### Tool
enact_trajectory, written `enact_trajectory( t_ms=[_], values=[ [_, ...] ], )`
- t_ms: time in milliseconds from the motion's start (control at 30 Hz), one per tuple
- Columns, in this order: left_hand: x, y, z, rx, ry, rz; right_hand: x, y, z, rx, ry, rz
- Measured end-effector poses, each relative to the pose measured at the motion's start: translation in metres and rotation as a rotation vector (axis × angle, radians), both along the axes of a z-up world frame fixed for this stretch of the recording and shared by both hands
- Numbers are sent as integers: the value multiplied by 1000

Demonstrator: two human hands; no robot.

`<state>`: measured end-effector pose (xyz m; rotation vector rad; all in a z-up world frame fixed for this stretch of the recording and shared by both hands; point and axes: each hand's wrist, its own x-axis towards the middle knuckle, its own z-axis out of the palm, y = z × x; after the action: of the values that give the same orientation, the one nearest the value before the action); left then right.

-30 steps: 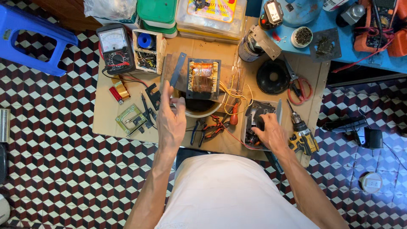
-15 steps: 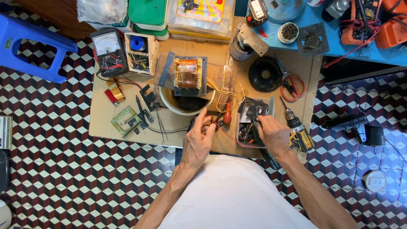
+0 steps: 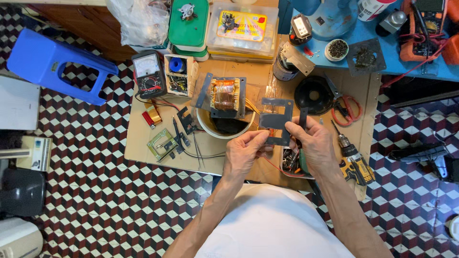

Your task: The person repeatedly picks up and places metal laminations onto a wound transformer core on a workbench. They handle the laminations one at a time, stacking them on the core and occasionally adjusting their position. The person also briefly handles a small metal piece near a lamp.

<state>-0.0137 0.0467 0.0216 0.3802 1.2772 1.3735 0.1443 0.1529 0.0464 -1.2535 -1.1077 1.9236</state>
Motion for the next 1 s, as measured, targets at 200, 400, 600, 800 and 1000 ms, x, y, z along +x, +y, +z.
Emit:
enact_trajectory(
  t_ms=[200, 400, 600, 800, 1000],
  values=[
    [-37, -15, 31, -98, 482, 304, -43, 35, -23, 37, 5, -10],
    [-91, -7, 13, -136, 753, 388, -74, 47, -48, 119, 64, 103],
    [-109, 14, -18, -84, 633, 263, -77, 49, -41, 95, 45, 146],
    [-109, 17, -15, -167, 646, 221, -93, 38, -37, 112, 5, 145],
    [-109, 16, -1, -175, 722, 180, -114, 36, -39, 262, -56, 214]
  ],
)
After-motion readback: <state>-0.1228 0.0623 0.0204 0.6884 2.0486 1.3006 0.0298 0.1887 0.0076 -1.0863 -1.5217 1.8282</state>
